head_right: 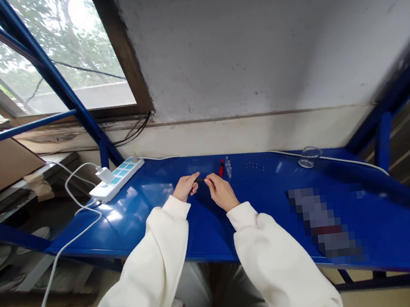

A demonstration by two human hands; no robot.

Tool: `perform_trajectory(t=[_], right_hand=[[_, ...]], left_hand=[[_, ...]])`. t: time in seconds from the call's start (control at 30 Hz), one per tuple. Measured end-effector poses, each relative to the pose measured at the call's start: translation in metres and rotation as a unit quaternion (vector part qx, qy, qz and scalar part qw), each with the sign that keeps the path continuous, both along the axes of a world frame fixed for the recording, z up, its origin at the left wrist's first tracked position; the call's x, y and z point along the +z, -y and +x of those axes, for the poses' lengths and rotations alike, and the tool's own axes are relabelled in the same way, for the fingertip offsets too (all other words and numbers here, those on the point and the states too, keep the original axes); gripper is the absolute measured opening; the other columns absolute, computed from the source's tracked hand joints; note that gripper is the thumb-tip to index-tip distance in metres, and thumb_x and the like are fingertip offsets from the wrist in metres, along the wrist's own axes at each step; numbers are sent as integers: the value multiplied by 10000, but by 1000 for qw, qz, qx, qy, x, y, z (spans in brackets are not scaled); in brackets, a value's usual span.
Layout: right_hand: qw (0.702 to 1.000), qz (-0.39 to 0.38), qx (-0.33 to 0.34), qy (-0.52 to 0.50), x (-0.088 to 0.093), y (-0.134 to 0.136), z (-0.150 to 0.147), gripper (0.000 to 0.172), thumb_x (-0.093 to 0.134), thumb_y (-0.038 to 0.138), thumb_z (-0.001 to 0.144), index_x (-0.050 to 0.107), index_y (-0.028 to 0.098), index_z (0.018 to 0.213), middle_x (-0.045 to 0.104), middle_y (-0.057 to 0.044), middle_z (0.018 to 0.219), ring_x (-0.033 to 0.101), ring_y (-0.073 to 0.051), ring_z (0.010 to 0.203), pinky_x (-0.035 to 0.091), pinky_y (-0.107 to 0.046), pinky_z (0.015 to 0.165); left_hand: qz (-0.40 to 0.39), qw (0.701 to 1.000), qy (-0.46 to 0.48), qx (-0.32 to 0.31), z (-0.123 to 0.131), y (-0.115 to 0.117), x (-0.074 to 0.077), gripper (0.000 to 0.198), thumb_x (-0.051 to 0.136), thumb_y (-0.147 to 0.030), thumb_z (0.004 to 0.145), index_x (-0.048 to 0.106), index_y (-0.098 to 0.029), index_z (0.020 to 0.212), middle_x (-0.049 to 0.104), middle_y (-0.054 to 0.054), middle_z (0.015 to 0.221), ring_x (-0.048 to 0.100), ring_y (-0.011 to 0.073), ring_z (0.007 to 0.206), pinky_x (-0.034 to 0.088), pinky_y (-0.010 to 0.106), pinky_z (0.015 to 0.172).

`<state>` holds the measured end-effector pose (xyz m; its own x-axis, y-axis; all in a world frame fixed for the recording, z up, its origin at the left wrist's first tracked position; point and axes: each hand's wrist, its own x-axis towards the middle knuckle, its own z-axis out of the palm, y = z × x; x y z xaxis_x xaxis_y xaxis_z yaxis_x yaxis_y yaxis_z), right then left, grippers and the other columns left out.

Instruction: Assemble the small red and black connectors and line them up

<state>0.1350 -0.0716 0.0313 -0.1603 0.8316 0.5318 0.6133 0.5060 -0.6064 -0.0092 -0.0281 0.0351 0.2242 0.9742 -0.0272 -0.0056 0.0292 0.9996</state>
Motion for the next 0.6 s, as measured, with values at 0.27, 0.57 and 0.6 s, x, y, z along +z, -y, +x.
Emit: perform_trajectory(t=[0.27, 0.57, 0.6], right_hand=[[996, -42, -47, -69, -1, -1, -1, 306, 352, 406, 840, 437, 191, 1041, 594, -59, 910, 555, -131, 631, 422, -260, 626], [993, -51, -84, -73, 2, 0, 1, 371, 259, 446, 864, 462, 204, 671, 551, -9, 578, 519, -132, 526, 382, -236, 562], [993, -48, -72, -75, 2, 0, 0, 372, 262, 443, 864, 454, 204, 653, 550, -7, 575, 512, -125, 517, 378, -230, 555]], left_hand=[[92, 994, 54, 6, 4, -1, -2, 349, 575, -479, 673, 481, -143, 694, 523, -33, 557, 390, 22, 324, 247, 170, 334], [98, 991, 92, -23, 4, -1, -2, 347, 633, -415, 640, 485, -136, 783, 563, -12, 621, 422, 26, 331, 254, 167, 338], [98, 991, 90, -19, 4, -2, -2, 350, 634, -417, 637, 487, -136, 786, 566, -11, 623, 423, 26, 330, 255, 167, 339]])
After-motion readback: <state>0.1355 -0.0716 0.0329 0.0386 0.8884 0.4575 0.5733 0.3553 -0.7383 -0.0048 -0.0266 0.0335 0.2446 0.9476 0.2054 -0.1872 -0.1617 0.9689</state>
